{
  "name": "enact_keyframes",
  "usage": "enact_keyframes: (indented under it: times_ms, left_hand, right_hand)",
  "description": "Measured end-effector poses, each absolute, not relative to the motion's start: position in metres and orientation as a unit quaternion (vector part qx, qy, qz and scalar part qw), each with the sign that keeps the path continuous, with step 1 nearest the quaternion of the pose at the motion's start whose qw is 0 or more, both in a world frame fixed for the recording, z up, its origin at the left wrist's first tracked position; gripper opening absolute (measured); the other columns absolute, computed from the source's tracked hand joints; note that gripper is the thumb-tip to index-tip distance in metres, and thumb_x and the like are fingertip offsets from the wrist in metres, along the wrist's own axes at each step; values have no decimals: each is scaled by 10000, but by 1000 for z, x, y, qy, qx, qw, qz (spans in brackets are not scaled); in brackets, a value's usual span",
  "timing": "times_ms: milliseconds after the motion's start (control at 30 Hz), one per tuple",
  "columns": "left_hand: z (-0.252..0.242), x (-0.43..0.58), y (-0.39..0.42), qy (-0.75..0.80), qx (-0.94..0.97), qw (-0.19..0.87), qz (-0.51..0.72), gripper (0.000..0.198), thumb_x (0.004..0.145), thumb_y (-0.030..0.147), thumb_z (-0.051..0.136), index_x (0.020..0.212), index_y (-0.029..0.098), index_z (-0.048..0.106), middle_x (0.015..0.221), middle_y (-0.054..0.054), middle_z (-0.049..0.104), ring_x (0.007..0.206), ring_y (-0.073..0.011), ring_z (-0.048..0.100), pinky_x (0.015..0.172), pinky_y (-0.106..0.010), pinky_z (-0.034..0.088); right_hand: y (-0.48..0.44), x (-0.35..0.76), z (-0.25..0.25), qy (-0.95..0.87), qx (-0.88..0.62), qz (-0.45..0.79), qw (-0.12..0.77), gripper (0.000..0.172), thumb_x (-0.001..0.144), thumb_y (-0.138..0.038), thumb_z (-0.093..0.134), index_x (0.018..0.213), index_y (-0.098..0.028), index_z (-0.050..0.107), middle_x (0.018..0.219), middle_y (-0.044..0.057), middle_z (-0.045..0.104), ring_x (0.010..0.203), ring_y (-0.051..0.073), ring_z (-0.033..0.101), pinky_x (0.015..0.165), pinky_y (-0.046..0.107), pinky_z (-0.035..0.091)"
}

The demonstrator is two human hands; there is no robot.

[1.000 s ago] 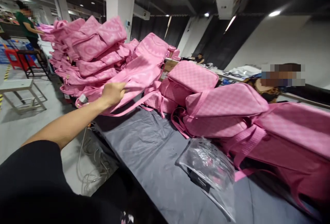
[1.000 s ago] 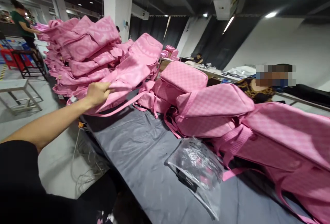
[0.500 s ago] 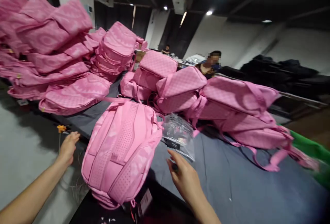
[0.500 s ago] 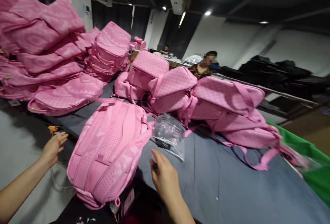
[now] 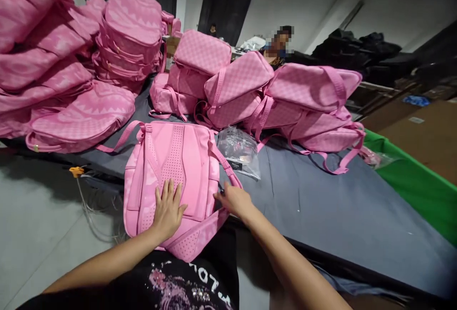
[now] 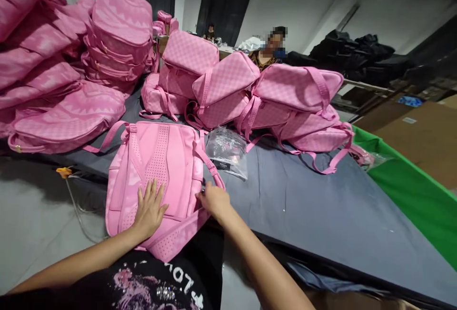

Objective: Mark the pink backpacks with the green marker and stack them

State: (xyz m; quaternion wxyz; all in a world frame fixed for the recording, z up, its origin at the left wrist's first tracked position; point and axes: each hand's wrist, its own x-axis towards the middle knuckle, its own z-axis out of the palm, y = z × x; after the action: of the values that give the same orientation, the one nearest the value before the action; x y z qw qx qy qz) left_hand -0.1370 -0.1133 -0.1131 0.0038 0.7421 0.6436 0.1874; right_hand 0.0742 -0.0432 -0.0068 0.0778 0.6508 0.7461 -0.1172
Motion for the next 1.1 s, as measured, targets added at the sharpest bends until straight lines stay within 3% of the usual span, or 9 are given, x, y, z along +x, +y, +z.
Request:
enact_keyframes:
  times_ms: [67,133,267,433,567,667,833,967,1100]
  left_hand:
    - [-118,-122,-114,641,743,20,191,632,977,347,456,1553,111,348,1639,-227,174,1536,-404,131,1201,-687,172]
    - [-125,-110,-117,647,738,36,190,664,966,351,476,1559,94,325,1637,-244,169,1535,-410,115,1202,-687,163]
    - [-125,-109,-123,617,760,41,200,716,942,396,527,1557,90,325,1634,-264,178,1537,-420,122,1195,-679,191]
    - [-38,-113,-72,437,853,-57,282,473,996,376,441,1432,204,505,1522,-164,471,1474,-326,331,1212,-598,174]
    - [24,-90,6,269,937,-87,208,408,1008,465,435,1186,175,659,1133,-128,702,1093,-277,611,1054,-504,372]
    - [25,-82,30,208,969,-89,98,379,993,463,477,1025,164,708,903,-106,715,845,-244,643,853,-429,438]
    - [-5,-73,24,187,969,-114,117,389,997,436,474,1105,134,694,1184,-151,668,1088,-281,609,887,-408,418]
    - [-7,-62,27,212,971,-81,81,437,1011,440,444,1154,101,679,1033,-138,705,965,-263,632,815,-389,422]
    - [-5,-52,23,240,965,-66,83,442,940,514,559,1078,125,717,1046,-148,703,981,-300,623,805,-424,411]
  right_hand:
    - [-36,92,-16,736,656,-161,51,412,984,-443,523,1223,-117,602,1086,149,740,959,239,715,720,283,529]
    - [-32,96,-26,731,655,-191,9,402,1015,-427,450,1224,-115,594,1096,122,737,951,196,709,713,243,514]
    - [-40,92,-33,708,679,-185,-59,309,998,-347,429,1042,-121,635,943,133,737,863,244,701,680,294,473]
    - [-69,121,-5,745,648,-130,-90,203,930,-282,475,977,-185,647,847,120,727,828,285,700,666,322,423]
    - [-85,147,-11,773,624,-105,-43,265,941,-308,425,1020,-190,649,841,114,741,793,286,719,629,317,419]
    - [-88,161,-42,755,648,-96,-18,325,939,-353,407,1106,-197,639,813,98,746,717,282,726,568,308,414]
    - [-80,173,-74,739,666,-88,-51,383,965,-462,348,1076,-245,644,725,68,716,677,298,725,555,335,450]
    - [-77,172,-68,743,657,-126,-39,447,972,-530,314,1104,-243,630,719,78,711,695,327,735,563,364,479]
    - [-75,166,-65,720,678,-146,-10,531,981,-575,243,1155,-227,603,749,105,718,727,344,741,584,385,501]
